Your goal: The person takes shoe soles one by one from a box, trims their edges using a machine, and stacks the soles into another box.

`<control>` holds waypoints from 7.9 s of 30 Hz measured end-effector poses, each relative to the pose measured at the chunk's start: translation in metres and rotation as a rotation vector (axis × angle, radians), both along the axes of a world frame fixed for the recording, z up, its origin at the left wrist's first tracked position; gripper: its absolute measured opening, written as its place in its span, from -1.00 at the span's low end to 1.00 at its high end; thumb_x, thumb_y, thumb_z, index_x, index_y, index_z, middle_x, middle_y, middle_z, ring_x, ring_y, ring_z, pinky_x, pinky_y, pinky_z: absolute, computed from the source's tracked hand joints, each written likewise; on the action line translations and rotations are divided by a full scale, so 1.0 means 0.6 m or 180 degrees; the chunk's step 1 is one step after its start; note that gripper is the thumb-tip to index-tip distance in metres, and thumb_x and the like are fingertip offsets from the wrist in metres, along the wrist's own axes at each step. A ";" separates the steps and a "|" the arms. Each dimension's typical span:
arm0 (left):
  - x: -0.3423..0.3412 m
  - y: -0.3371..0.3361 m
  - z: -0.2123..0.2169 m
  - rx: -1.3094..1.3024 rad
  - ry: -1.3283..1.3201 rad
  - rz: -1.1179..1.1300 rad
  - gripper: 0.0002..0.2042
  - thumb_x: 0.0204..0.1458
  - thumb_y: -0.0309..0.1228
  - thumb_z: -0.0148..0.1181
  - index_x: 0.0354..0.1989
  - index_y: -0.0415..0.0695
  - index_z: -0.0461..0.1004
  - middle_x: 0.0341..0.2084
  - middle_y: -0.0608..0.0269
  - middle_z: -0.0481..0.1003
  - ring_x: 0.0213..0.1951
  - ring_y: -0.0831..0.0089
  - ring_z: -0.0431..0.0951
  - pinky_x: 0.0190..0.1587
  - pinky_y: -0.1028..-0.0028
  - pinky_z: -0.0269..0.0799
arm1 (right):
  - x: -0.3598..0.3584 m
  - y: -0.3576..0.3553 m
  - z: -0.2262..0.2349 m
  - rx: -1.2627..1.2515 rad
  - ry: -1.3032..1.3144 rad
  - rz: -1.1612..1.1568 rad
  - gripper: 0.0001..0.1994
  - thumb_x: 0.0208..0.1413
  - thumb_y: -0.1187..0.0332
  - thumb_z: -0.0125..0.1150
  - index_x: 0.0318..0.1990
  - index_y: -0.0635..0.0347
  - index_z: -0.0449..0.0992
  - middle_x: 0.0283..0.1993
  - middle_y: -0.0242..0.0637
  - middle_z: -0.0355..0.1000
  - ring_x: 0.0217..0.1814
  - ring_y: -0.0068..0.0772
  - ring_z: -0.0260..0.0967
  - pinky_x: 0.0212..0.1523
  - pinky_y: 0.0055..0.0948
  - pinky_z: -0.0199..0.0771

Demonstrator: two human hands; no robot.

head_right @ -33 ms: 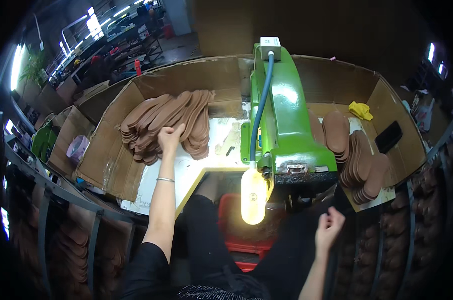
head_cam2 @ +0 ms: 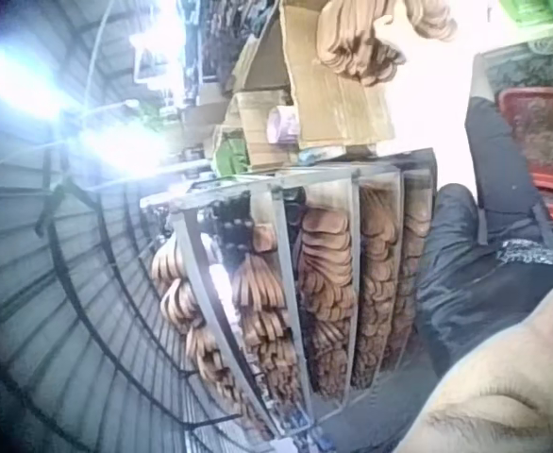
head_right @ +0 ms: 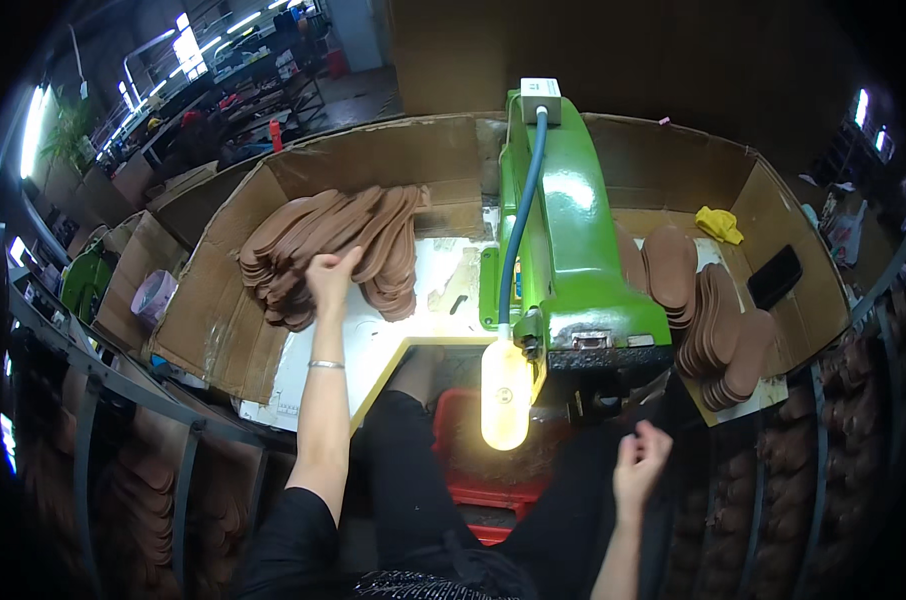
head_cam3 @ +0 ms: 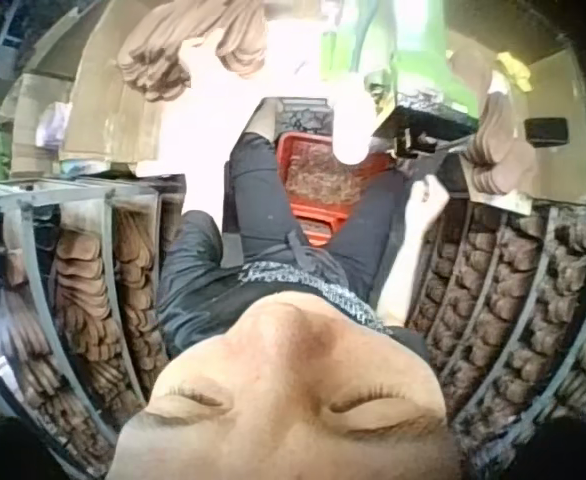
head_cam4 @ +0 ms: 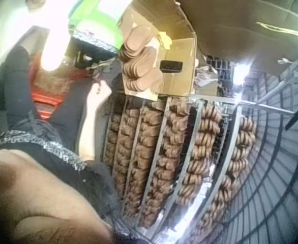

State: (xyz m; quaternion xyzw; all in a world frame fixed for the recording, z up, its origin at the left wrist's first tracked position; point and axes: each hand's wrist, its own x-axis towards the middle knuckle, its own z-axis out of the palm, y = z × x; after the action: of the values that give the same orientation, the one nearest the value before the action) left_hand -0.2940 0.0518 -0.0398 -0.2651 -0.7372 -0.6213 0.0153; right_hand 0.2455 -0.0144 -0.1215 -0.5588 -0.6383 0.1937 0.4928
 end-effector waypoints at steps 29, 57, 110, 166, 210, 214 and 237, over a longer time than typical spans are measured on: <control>0.590 -0.178 -0.012 -0.0092 -0.2109 -0.3410 -0.83 -0.10 -0.54 0.28 -0.30 -0.23 0.49 -0.45 0.33 0.49 -0.42 0.59 0.44 -0.31 0.58 0.39 | -0.030 -0.268 -0.009 -0.3296 0.4214 0.1190 -0.47 -0.16 0.68 0.22 0.06 0.32 0.27 0.01 -0.18 0.31 0.05 -0.30 0.30 0.08 -0.34 0.34; 0.559 -0.239 -0.033 0.0312 -0.1348 -0.2645 -0.92 -0.13 -0.58 0.18 -0.43 -0.31 0.47 -0.52 0.25 0.50 -0.45 0.52 0.47 -0.35 0.57 0.39 | 0.052 -0.208 0.090 -0.2284 0.3194 0.0155 -0.41 -0.32 0.53 0.30 -0.01 0.33 0.23 -0.11 -0.21 0.33 -0.04 -0.37 0.31 0.02 -0.41 0.34; 0.454 -0.352 -0.045 -0.0592 -0.2637 -0.4079 -0.61 -0.11 -0.55 0.25 -0.07 -0.42 0.38 -0.24 0.15 0.51 -0.22 0.53 0.48 -0.10 0.56 0.38 | -0.064 0.005 0.062 -0.1346 0.2305 0.1652 -0.78 -0.07 0.57 0.23 -0.21 0.36 0.48 -0.17 -0.30 0.43 -0.16 -0.50 0.38 -0.09 -0.49 0.38; 0.512 -0.203 0.008 -0.0435 -0.0563 -0.3430 -0.79 0.00 -0.45 0.16 -0.18 -0.21 0.47 -0.45 0.23 0.51 -0.38 0.53 0.46 -0.26 0.53 0.37 | -0.111 -0.010 0.159 -0.1101 0.2776 0.1311 -0.75 -0.13 0.62 0.23 -0.23 0.35 0.41 -0.32 -0.31 0.44 -0.26 -0.60 0.36 -0.17 -0.62 0.36; 0.519 -0.227 -0.034 -0.0520 -0.2639 -0.3955 -0.72 0.19 -0.39 -0.07 -0.47 -0.35 0.41 -0.81 0.30 0.35 -0.73 0.56 0.39 -0.66 0.65 0.25 | 0.004 -0.086 0.124 -0.0879 0.2101 0.1138 -0.60 0.04 0.34 0.23 -0.07 0.50 0.36 -0.11 -0.17 0.42 -0.06 -0.47 0.33 0.07 -0.50 0.24; 0.459 -0.276 -0.132 -0.1950 -0.1779 -0.3855 -0.78 0.16 -0.41 -0.06 -0.41 -0.31 0.43 -0.77 0.21 0.42 -0.69 0.43 0.47 -0.57 0.51 0.37 | 0.001 -0.086 0.124 -0.0881 0.2110 0.1207 -0.62 0.05 0.36 0.21 -0.07 0.49 0.36 -0.11 -0.19 0.42 -0.06 -0.47 0.33 0.05 -0.51 0.25; 0.570 -0.190 -0.009 0.0319 -0.0876 -0.2839 -0.78 -0.21 -0.49 0.36 -0.33 -0.21 0.54 -0.46 0.27 0.49 -0.43 0.54 0.43 -0.30 0.56 0.30 | 0.067 -0.076 0.093 -0.0939 0.3173 0.0041 -0.60 0.02 0.36 0.12 0.02 0.26 0.25 -0.15 -0.25 0.36 -0.21 -0.40 0.33 -0.43 -0.39 0.37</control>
State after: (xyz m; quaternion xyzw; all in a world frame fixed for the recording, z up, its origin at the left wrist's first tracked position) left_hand 0.0482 -0.0621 -0.0453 -0.4701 -0.5155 -0.6314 -0.3384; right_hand 0.2854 -0.0599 -0.0659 -0.4582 -0.2954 0.5273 0.6518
